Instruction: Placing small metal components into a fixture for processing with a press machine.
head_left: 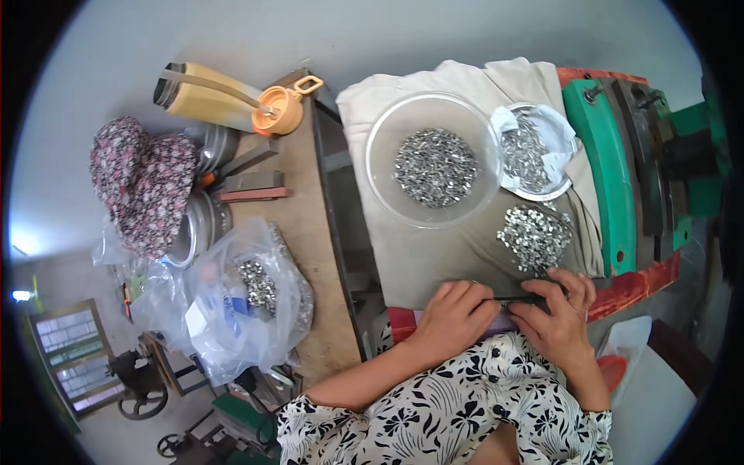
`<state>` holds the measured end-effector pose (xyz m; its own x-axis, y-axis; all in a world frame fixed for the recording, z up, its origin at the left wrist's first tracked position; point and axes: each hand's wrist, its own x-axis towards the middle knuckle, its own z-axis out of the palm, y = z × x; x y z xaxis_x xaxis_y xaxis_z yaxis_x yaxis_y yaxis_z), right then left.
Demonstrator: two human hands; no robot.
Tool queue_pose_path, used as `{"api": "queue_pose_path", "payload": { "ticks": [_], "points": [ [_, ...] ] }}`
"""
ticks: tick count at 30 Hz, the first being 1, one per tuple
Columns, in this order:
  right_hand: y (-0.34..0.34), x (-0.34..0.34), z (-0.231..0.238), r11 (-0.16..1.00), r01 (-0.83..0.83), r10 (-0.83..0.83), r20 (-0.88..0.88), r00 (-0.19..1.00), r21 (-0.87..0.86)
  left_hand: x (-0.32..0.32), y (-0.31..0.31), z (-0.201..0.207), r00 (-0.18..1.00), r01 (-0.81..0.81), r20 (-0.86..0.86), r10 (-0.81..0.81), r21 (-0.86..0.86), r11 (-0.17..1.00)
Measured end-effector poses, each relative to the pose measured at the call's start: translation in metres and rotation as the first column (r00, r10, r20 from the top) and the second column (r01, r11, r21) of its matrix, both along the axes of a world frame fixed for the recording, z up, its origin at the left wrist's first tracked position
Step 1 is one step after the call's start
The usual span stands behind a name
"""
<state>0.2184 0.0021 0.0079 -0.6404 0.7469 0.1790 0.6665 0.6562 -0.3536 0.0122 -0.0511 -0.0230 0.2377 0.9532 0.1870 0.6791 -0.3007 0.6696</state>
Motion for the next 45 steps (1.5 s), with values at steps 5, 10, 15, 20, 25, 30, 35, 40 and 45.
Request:
{"api": "queue_pose_path", "payload": {
  "ticks": [5,10,15,20,25,30,35,40,45],
  "points": [
    [-0.001,-0.001,-0.003,0.998,-0.011,0.01,0.016,1.0,0.067,0.002,0.003,0.003,1.0,0.011,0.018,-0.011,-0.018,1.0],
    [0.003,-0.005,-0.002,0.995,-0.056,0.054,0.022,0.998,0.079,-0.008,0.003,0.011,0.999,-0.042,-0.001,0.042,-0.074,0.996],
    [0.007,0.007,0.0,1.0,0.027,-0.027,-0.054,0.998,0.012,-0.027,0.003,0.012,0.987,-0.157,0.024,0.159,-0.081,0.984],
    [0.002,0.009,-0.004,1.0,0.02,-0.02,-0.069,0.997,0.008,-0.041,0.01,0.015,0.992,-0.112,0.035,0.117,-0.12,0.986],
    [0.0,0.003,-0.005,1.0,-0.01,0.011,-0.091,0.996,0.008,-0.04,0.016,0.018,0.996,-0.073,0.044,0.08,-0.14,0.988],
    [0.003,0.0,-0.004,0.999,-0.038,0.038,-0.048,0.998,0.0,-0.038,0.025,0.019,0.999,-0.05,-0.015,0.048,-0.144,0.988],
    [0.007,0.004,0.002,1.0,0.016,-0.015,-0.088,0.996,0.008,-0.036,0.028,0.023,0.995,-0.045,-0.091,0.032,-0.14,0.989],
    [0.004,0.001,0.001,1.0,0.01,-0.013,-0.127,0.992,-0.024,-0.039,0.026,0.023,0.988,-0.154,-0.008,0.155,-0.173,0.973],
    [0.018,-0.019,-0.004,0.998,-0.031,0.021,-0.184,0.983,-0.051,-0.052,0.019,0.027,0.972,-0.224,0.011,0.234,-0.247,0.943]
  ]
}}
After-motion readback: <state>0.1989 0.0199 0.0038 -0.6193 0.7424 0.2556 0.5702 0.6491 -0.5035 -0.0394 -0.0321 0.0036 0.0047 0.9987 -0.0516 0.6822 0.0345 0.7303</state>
